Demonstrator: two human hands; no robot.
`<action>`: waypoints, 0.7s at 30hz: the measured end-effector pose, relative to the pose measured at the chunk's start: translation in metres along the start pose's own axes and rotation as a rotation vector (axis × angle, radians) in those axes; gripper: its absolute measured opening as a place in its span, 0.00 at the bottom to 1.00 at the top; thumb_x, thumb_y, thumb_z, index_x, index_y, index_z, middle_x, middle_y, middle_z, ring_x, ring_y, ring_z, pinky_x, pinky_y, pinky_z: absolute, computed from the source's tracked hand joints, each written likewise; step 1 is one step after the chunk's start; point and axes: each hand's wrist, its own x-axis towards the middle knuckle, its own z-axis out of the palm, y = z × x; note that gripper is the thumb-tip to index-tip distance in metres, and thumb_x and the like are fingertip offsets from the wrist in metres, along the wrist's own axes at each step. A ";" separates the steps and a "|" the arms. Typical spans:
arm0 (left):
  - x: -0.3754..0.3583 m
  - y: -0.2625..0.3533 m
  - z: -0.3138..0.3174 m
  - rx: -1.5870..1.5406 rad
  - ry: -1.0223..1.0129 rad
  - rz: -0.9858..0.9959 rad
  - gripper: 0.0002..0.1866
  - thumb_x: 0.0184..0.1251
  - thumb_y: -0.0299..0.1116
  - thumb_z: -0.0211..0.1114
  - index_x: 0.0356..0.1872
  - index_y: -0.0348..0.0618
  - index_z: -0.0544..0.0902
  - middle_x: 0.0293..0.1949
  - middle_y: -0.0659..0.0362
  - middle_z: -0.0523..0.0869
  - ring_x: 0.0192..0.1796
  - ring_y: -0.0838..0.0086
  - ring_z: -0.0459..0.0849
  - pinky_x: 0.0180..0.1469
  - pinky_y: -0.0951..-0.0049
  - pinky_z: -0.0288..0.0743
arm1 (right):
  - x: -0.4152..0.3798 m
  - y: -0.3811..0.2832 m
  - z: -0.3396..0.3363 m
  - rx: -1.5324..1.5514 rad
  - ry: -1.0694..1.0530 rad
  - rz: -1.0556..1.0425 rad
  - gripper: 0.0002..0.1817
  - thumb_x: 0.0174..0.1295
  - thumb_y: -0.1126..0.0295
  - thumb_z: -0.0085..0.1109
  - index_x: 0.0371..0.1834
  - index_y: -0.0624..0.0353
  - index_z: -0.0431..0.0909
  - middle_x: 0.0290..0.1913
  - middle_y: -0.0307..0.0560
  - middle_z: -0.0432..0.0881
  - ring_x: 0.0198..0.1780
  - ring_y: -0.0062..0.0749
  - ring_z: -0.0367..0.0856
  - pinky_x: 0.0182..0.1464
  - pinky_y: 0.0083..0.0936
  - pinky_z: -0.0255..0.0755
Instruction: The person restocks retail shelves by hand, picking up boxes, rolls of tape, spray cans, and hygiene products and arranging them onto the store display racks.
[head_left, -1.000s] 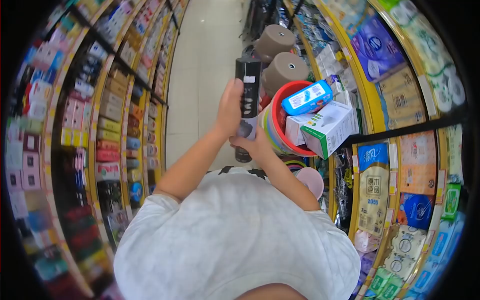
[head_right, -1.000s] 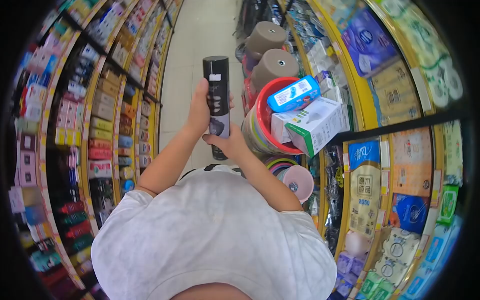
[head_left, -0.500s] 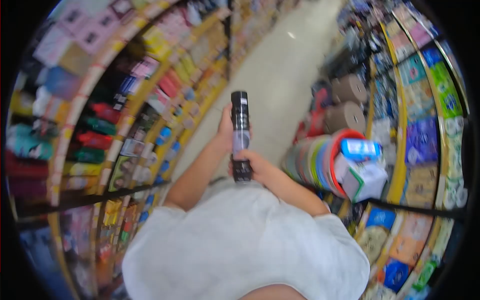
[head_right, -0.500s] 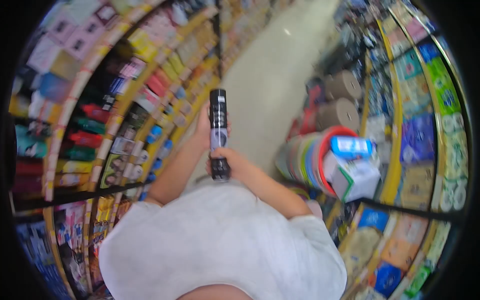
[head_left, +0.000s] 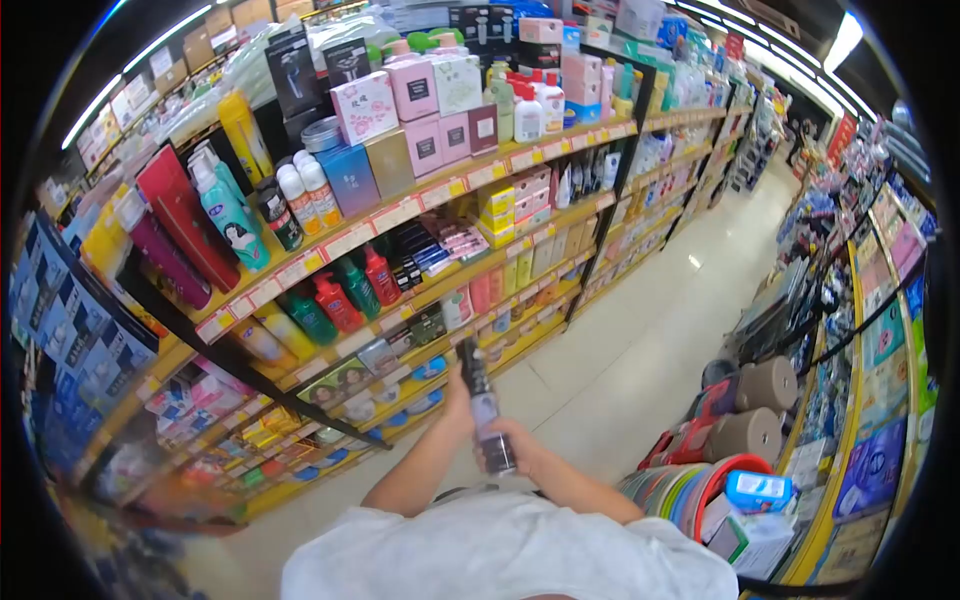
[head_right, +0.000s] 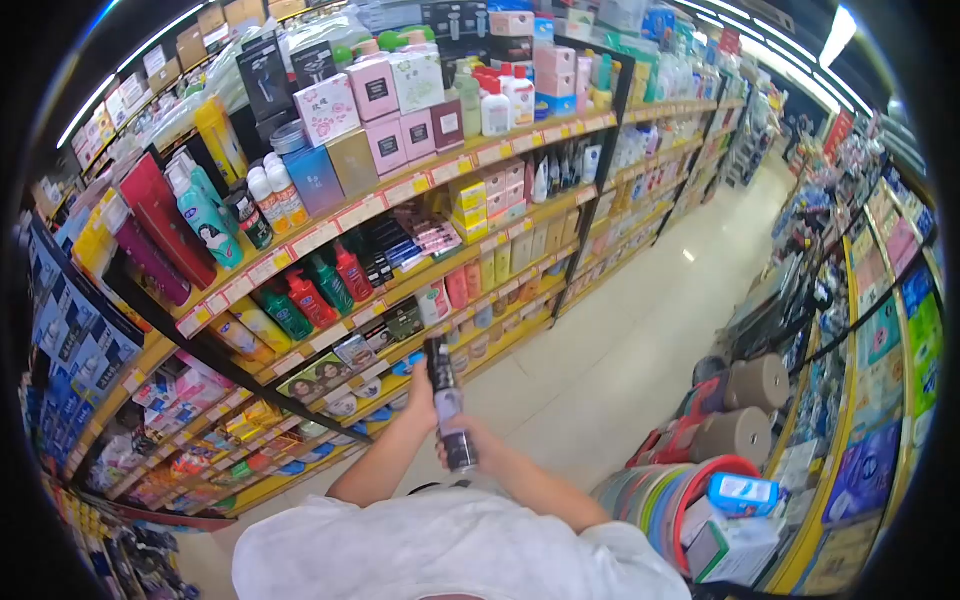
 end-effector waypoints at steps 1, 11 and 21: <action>0.003 -0.009 -0.014 -0.080 0.060 -0.004 0.29 0.75 0.65 0.44 0.35 0.49 0.79 0.26 0.58 0.83 0.23 0.63 0.83 0.27 0.59 0.81 | 0.000 -0.002 -0.004 0.007 0.053 0.088 0.17 0.59 0.57 0.64 0.39 0.59 0.77 0.31 0.46 0.82 0.30 0.38 0.83 0.37 0.34 0.81; -0.129 0.039 0.160 0.627 -1.222 0.735 0.34 0.77 0.61 0.49 0.59 0.35 0.80 0.46 0.49 0.86 0.47 0.58 0.87 0.51 0.61 0.80 | -0.111 -0.097 0.097 -1.240 -0.289 -1.297 0.28 0.56 0.71 0.72 0.60 0.64 0.73 0.58 0.53 0.79 0.60 0.39 0.79 0.62 0.39 0.74; 0.087 -0.090 0.180 0.226 -0.102 -0.015 0.28 0.76 0.61 0.46 0.40 0.45 0.79 0.27 0.52 0.86 0.22 0.65 0.85 0.27 0.66 0.83 | -0.103 -0.112 -0.101 0.042 0.055 -0.265 0.18 0.53 0.68 0.66 0.47 0.62 0.78 0.41 0.49 0.85 0.40 0.37 0.85 0.45 0.35 0.80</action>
